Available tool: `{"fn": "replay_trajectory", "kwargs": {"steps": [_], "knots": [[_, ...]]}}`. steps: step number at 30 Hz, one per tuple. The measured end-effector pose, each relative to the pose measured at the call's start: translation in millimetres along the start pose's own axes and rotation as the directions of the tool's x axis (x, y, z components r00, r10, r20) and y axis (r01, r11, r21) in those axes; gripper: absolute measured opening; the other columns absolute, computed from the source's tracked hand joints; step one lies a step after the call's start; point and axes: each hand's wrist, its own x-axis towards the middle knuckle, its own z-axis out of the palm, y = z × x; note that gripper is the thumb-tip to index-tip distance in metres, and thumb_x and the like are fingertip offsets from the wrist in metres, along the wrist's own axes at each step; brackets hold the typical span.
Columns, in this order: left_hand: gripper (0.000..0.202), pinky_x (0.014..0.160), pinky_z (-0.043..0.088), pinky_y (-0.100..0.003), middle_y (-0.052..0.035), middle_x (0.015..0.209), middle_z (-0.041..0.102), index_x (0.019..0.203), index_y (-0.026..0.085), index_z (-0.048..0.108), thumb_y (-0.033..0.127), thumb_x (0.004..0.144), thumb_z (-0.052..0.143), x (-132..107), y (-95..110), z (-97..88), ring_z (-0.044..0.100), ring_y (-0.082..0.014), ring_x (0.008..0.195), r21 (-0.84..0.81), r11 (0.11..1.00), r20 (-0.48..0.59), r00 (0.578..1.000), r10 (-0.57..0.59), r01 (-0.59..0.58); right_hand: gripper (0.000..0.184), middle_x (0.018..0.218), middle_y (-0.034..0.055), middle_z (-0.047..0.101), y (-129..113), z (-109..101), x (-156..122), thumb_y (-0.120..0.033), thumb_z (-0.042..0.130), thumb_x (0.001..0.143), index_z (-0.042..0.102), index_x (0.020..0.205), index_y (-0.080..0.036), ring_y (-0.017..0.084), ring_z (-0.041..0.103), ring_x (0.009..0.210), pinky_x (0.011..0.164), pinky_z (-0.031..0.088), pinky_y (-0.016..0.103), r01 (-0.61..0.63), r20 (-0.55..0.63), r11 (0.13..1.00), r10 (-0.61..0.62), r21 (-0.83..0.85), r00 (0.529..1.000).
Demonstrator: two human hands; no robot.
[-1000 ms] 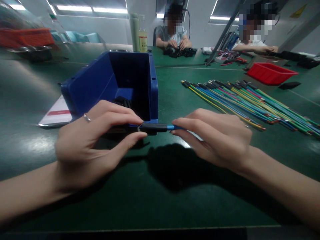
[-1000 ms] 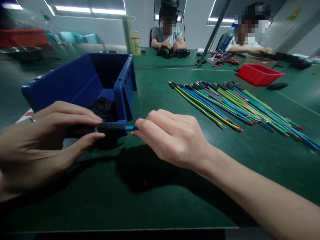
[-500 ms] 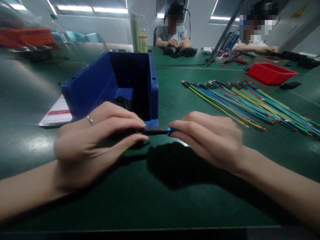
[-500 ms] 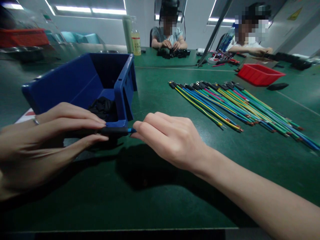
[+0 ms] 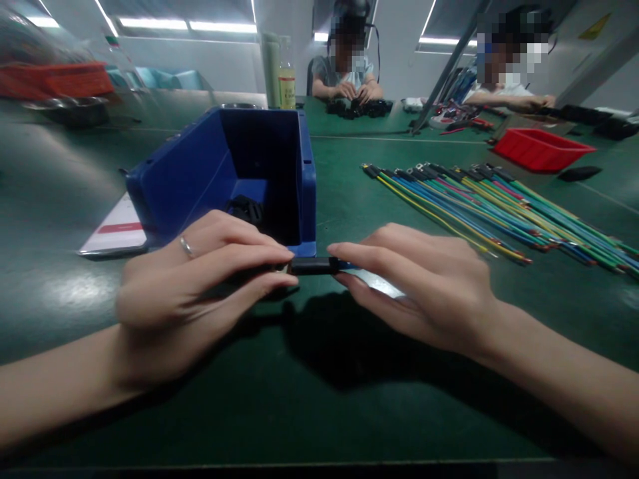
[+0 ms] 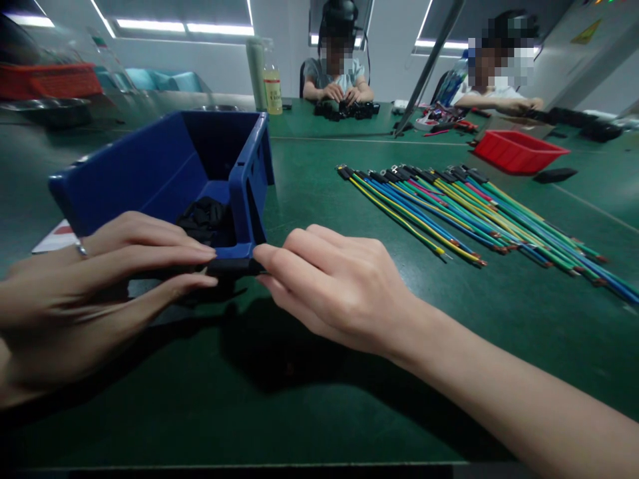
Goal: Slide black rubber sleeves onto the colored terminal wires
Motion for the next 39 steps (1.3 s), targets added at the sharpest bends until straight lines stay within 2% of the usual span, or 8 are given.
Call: {"fn": "replay_trajectory", "kwargs": {"steps": [4, 10, 13, 16, 18, 30, 39], "knots": [[0.011, 0.089, 0.072, -0.031, 0.0059, 0.107, 0.091, 0.114, 0.038, 0.084, 0.042, 0.118, 0.075, -0.6, -0.9, -1.0, 0.086, -0.0183, 0.096, -0.019, 0.999, 0.028, 0.999, 0.045, -0.045, 0.022, 0.092, 0.0058, 0.082, -2.4, 0.0, 0.8, -0.015, 0.061, 0.123, 0.082, 0.124, -0.011, 0.017, 0.071, 0.076, 0.066, 0.053, 0.03, -0.005, 0.001, 1.0, 0.005, 0.008, 1.0], [0.014, 0.09, 0.069, -0.032, 0.0024, 0.11, 0.089, 0.114, 0.032, 0.079, 0.025, 0.119, 0.068, -3.4, -0.3, 0.5, 0.082, -0.0184, 0.097, -0.01, 0.997, 0.015, 0.997, 0.073, -0.073, 0.028, 0.087, 0.0035, 0.079, -4.4, 2.7, 1.1, -0.017, 0.055, 0.125, 0.082, 0.116, -0.013, 0.016, 0.068, 0.072, 0.065, 0.049, 0.029, -0.083, 0.018, 0.996, 0.083, 0.02, 0.996], [0.015, 0.097, 0.068, -0.035, 0.0005, 0.115, 0.086, 0.117, 0.031, 0.077, 0.022, 0.118, 0.065, -6.1, -1.8, 1.4, 0.08, -0.0212, 0.105, 0.007, 0.997, 0.054, 0.996, 0.075, -0.076, 0.028, 0.085, 0.0025, 0.077, -4.7, 3.9, 0.8, -0.019, 0.056, 0.125, 0.081, 0.115, -0.012, 0.015, 0.065, 0.068, 0.061, 0.047, 0.029, -0.07, 0.026, 0.997, 0.069, 0.038, 0.997], [0.015, 0.104, 0.065, -0.04, -0.002, 0.12, 0.082, 0.117, 0.031, 0.074, 0.021, 0.118, 0.063, -9.8, -3.4, 3.2, 0.075, -0.0243, 0.115, 0.01, 0.998, 0.097, 0.993, 0.066, -0.067, 0.026, 0.083, 0.0003, 0.075, -3.5, 3.2, 0.2, -0.023, 0.059, 0.126, 0.081, 0.117, -0.011, 0.014, 0.061, 0.064, 0.057, 0.043, 0.029, -0.03, 0.019, 0.999, 0.03, 0.017, 0.999], [0.016, 0.106, 0.063, -0.042, -0.003, 0.12, 0.079, 0.115, 0.03, 0.074, 0.021, 0.118, 0.061, -11.7, -3.2, 5.2, 0.072, -0.0257, 0.117, -0.009, 0.999, 0.081, 0.996, 0.04, -0.039, 0.025, 0.082, -0.001, 0.073, -2.3, 1.9, -0.5, -0.022, 0.06, 0.125, 0.082, 0.119, -0.012, 0.013, 0.059, 0.062, 0.056, 0.042, 0.029, -0.01, 0.019, 1.0, 0.01, -0.005, 1.0], [0.019, 0.111, 0.057, -0.046, -0.0023, 0.12, 0.078, 0.108, 0.029, 0.07, 0.02, 0.118, 0.058, -14.0, 2.6, 9.2, 0.069, -0.0263, 0.12, -0.057, 0.998, 0.083, 0.996, -0.013, 0.018, 0.031, 0.08, -0.0003, 0.074, -3.3, 4.6, -4.8, -0.019, 0.057, 0.126, 0.087, 0.119, -0.01, 0.012, 0.059, 0.061, 0.057, 0.043, 0.029, 0.016, 0.024, 1.0, -0.017, 0.017, 1.0], [0.022, 0.109, 0.056, -0.048, -0.004, 0.12, 0.075, 0.106, 0.029, 0.071, 0.021, 0.119, 0.055, -13.6, 7.4, 7.7, 0.066, -0.0266, 0.12, -0.043, 0.998, 0.108, 0.993, -0.048, 0.053, 0.03, 0.08, -0.0023, 0.073, -2.7, 6.6, -4.9, -0.019, 0.058, 0.126, 0.087, 0.117, -0.015, 0.01, 0.059, 0.059, 0.056, 0.042, 0.029, -0.018, 0.034, 0.999, 0.016, 0.042, 0.999]]}}
